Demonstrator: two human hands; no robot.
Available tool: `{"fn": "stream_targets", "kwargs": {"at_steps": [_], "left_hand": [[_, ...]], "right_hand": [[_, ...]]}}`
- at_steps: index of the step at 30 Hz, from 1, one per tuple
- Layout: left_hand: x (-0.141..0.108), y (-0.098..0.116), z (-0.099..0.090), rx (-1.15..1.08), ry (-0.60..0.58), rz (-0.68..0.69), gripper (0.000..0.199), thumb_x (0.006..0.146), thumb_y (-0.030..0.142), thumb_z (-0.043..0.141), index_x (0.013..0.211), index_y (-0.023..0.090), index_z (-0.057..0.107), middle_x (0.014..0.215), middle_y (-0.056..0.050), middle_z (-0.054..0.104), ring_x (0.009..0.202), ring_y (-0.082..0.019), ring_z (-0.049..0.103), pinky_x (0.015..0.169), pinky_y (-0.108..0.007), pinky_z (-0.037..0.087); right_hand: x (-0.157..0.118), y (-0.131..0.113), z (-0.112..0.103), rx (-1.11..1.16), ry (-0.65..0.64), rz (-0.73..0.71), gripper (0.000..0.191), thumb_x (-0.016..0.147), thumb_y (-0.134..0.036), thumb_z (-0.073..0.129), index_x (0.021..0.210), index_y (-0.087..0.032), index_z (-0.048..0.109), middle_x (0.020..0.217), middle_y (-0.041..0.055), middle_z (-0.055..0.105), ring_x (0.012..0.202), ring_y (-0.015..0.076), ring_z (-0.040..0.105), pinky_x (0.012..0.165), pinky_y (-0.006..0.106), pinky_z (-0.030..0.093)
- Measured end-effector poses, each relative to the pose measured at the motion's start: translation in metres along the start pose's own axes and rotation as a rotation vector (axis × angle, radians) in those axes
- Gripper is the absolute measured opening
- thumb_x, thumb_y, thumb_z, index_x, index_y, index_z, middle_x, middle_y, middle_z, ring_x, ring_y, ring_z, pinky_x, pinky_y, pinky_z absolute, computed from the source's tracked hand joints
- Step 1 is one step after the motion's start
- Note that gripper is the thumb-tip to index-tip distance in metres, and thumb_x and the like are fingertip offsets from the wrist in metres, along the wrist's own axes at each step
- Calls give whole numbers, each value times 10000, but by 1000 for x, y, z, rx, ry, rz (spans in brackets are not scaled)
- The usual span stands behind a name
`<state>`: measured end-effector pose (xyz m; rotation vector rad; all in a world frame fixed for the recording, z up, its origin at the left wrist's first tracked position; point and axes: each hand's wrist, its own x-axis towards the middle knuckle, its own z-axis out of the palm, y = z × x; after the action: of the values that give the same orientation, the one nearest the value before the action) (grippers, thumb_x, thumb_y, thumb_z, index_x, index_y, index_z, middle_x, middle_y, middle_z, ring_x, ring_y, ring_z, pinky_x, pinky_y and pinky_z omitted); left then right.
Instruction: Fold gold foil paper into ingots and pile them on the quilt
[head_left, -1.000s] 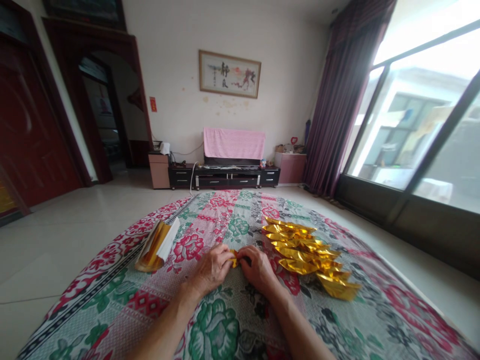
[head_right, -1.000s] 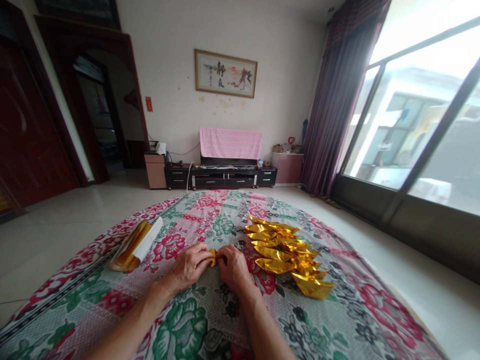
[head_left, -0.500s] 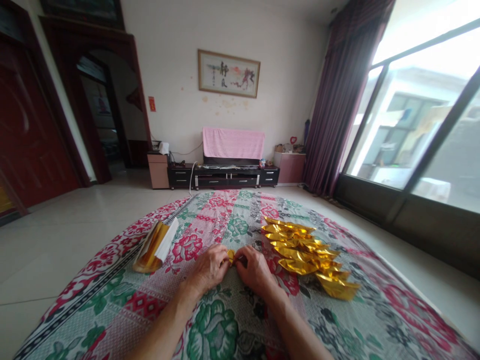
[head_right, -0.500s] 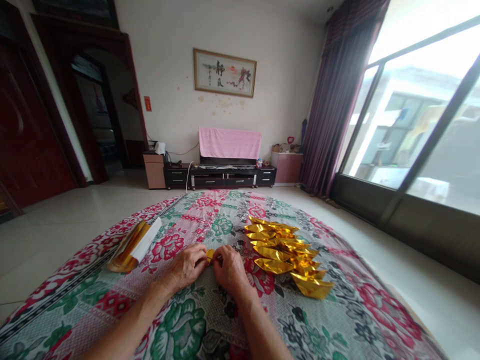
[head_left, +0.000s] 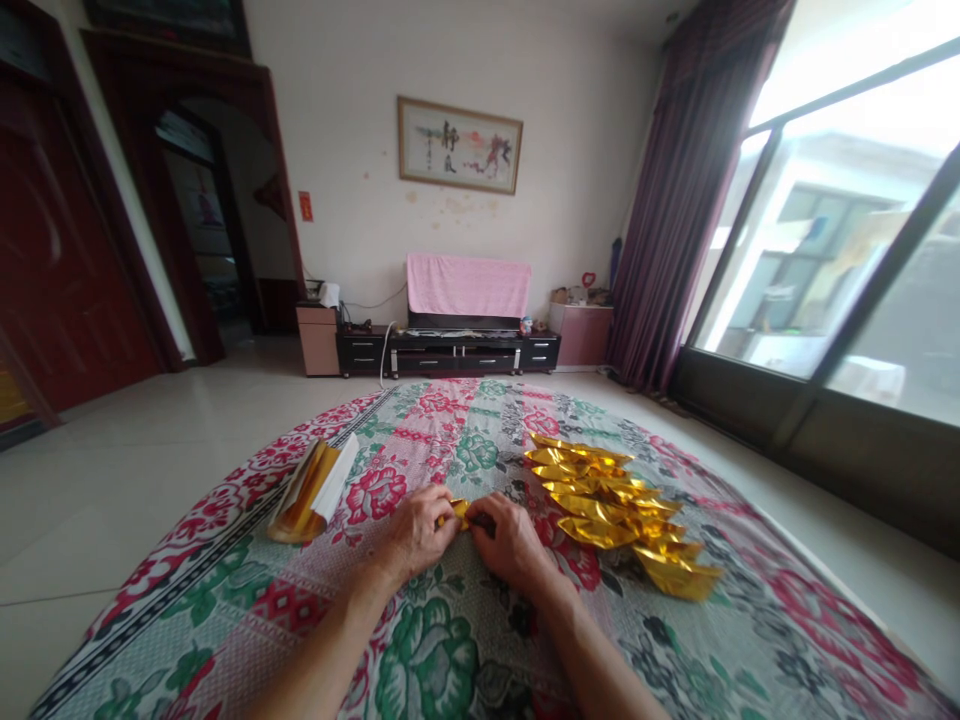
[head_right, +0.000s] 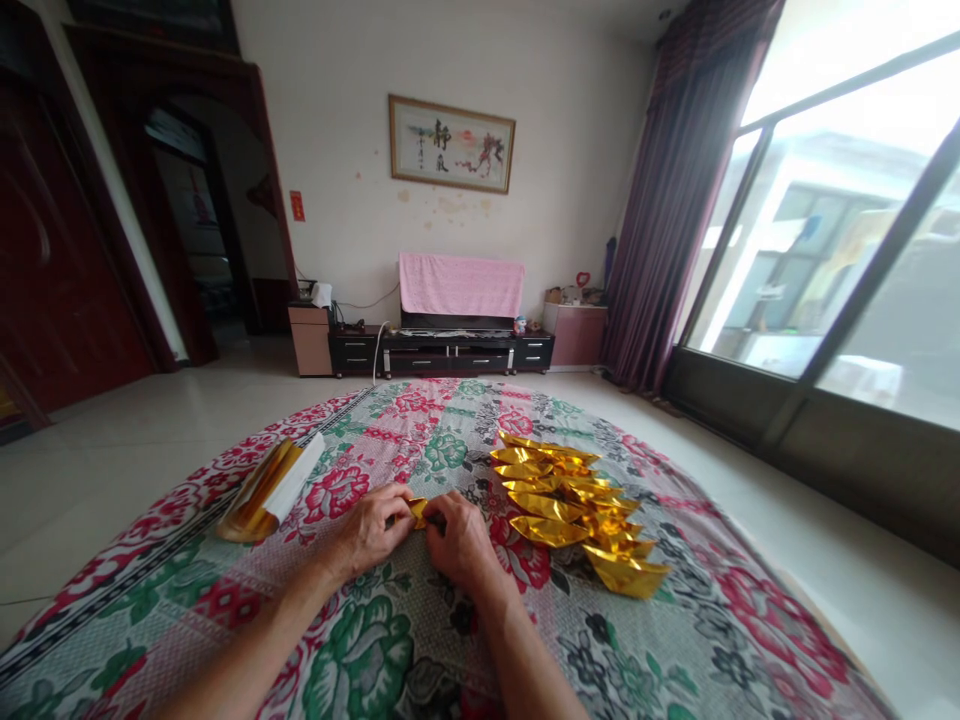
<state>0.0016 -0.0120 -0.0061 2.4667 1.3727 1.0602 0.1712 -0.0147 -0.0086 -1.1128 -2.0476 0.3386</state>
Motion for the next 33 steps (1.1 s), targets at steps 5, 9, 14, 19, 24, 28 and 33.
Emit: {"fn": "stream_targets", "kwargs": {"at_steps": [5, 9, 14, 19, 24, 28, 33], "left_hand": [[0, -2, 8, 70, 29, -14, 180, 773, 135, 472, 619, 177, 554, 809, -34, 572, 791, -139, 546, 751, -263, 438], [0, -2, 10, 99, 36, -11, 174, 764, 111, 449, 621, 179, 519, 797, -35, 558, 793, -144, 534, 747, -269, 437], [-1, 0, 11, 82, 40, -35, 162, 753, 107, 453, 611, 177, 488, 796, -34, 551, 789, -145, 523, 758, -283, 438], [-1, 0, 11, 44, 42, -49, 154, 746, 110, 468, 609, 178, 482, 813, -36, 548, 806, -149, 522, 775, -296, 440], [-1, 0, 10, 35, 32, -51, 161, 760, 122, 464, 610, 181, 477, 815, -36, 546, 810, -153, 523, 771, -301, 437], [-2, -1, 10, 34, 31, -28, 176, 776, 127, 449, 613, 183, 482, 822, -35, 553, 801, -152, 519, 761, -303, 432], [-2, -2, 10, 35, 30, -25, 170, 781, 134, 449, 622, 183, 486, 836, -38, 555, 806, -153, 521, 765, -305, 432]], "right_hand": [[1, 2, -1, 22, 7, -4, 237, 699, -48, 472, 784, -192, 640, 763, 9, 609, 708, 116, 556, 677, 208, 407], [1, 1, -1, 16, -12, -12, 260, 718, -48, 462, 792, -195, 664, 769, 17, 618, 727, 121, 566, 694, 213, 416], [2, -1, -1, -3, -2, 6, 248, 711, -52, 489, 773, -190, 686, 812, 38, 621, 781, 136, 573, 734, 232, 433], [2, -1, 0, -1, 2, 1, 245, 714, -50, 501, 758, -190, 696, 813, 45, 624, 782, 136, 575, 740, 236, 441], [1, 0, 1, -14, 2, 5, 235, 728, -67, 503, 769, -190, 699, 819, 45, 623, 780, 133, 576, 732, 231, 442], [1, 0, 0, -17, 1, 7, 224, 760, -100, 501, 777, -197, 703, 828, 43, 620, 773, 127, 576, 722, 222, 441], [1, -1, 0, -26, -1, -2, 202, 771, -121, 514, 778, -196, 702, 813, 39, 617, 773, 123, 571, 722, 215, 435]]}}
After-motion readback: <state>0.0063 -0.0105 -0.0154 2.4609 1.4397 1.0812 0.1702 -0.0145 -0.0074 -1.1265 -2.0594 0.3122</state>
